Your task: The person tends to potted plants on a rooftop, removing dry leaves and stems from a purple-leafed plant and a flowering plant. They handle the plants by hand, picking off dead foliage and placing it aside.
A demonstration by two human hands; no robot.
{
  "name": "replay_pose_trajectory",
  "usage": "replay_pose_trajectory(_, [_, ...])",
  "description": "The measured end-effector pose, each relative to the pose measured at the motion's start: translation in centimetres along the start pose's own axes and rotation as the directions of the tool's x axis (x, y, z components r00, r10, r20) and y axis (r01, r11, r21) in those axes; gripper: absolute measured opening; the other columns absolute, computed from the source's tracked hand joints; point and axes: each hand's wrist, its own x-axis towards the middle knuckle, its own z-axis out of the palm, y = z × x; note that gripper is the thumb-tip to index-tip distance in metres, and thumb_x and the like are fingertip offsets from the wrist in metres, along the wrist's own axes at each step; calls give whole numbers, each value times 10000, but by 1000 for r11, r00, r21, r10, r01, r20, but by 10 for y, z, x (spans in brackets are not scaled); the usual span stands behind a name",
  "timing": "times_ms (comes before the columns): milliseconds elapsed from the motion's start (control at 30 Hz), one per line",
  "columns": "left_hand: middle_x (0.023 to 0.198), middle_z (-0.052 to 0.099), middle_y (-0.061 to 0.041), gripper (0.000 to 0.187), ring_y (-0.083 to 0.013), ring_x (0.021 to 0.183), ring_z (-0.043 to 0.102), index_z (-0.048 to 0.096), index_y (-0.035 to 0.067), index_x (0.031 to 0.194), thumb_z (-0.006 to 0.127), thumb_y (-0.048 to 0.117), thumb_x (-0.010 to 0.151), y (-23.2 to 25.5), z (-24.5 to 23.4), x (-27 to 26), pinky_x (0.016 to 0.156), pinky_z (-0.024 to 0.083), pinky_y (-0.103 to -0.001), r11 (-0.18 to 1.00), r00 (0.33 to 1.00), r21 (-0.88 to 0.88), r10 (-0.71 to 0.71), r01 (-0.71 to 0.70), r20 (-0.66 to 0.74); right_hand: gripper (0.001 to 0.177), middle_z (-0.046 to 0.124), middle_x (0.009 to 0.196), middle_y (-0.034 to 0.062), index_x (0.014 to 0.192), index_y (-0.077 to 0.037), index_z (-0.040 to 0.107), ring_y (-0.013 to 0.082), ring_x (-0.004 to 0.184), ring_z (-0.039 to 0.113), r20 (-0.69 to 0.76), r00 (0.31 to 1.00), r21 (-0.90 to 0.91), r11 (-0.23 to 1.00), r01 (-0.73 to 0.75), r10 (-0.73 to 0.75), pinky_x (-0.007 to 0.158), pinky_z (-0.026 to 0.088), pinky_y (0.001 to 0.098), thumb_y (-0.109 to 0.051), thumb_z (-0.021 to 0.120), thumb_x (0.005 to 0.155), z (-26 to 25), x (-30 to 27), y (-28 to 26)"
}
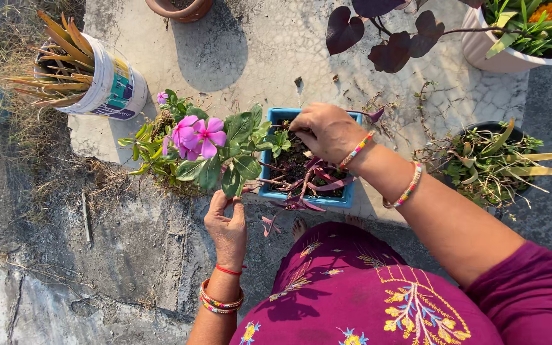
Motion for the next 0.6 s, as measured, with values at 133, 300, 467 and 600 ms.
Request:
replay_pose_trajectory(133, [1029, 715, -48, 169, -141, 992, 676, 705, 13, 1017, 619, -89, 914, -5, -1, -5, 927, 513, -254, 1000, 1000, 16, -4, 4, -1, 195, 711, 944, 189, 949, -57, 758, 396, 923, 684, 175, 958, -234, 955, -183, 227, 804, 556, 478, -146, 779, 777, 48, 45, 10])
replay_pose_trajectory(300, [996, 703, -58, 177, -151, 1045, 690, 746, 25, 1021, 619, -72, 947, -10, -6, -14, 957, 512, -274, 997, 999, 68, -28, 30, -28, 180, 730, 926, 198, 966, -136, 811, 378, 899, 704, 283, 871, -183, 914, -361, 401, 812, 558, 452, -137, 768, 791, 68, 52, 32])
replay_pose_trajectory(467, [1005, 712, -54, 158, -154, 993, 680, 750, 34, 1016, 642, -45, 933, -15, -8, -16, 910, 520, -271, 994, 995, 64, -91, 93, -40, 188, 784, 905, 121, 965, -182, 834, 243, 817, 753, 246, 842, 116, 848, -518, 480, 766, 578, 356, -121, 813, 789, 57, 33, 61])
replay_pose_trajectory(600, [1029, 725, -50, 169, -144, 1013, 686, 749, 39, 1009, 631, -50, 928, -14, -4, -15, 916, 527, -272, 996, 999, 84, -31, 33, -21, 190, 800, 904, 77, 958, -178, 838, 172, 813, 761, 275, 832, 199, 818, -539, 482, 757, 585, 310, -120, 848, 777, 52, 25, 70])
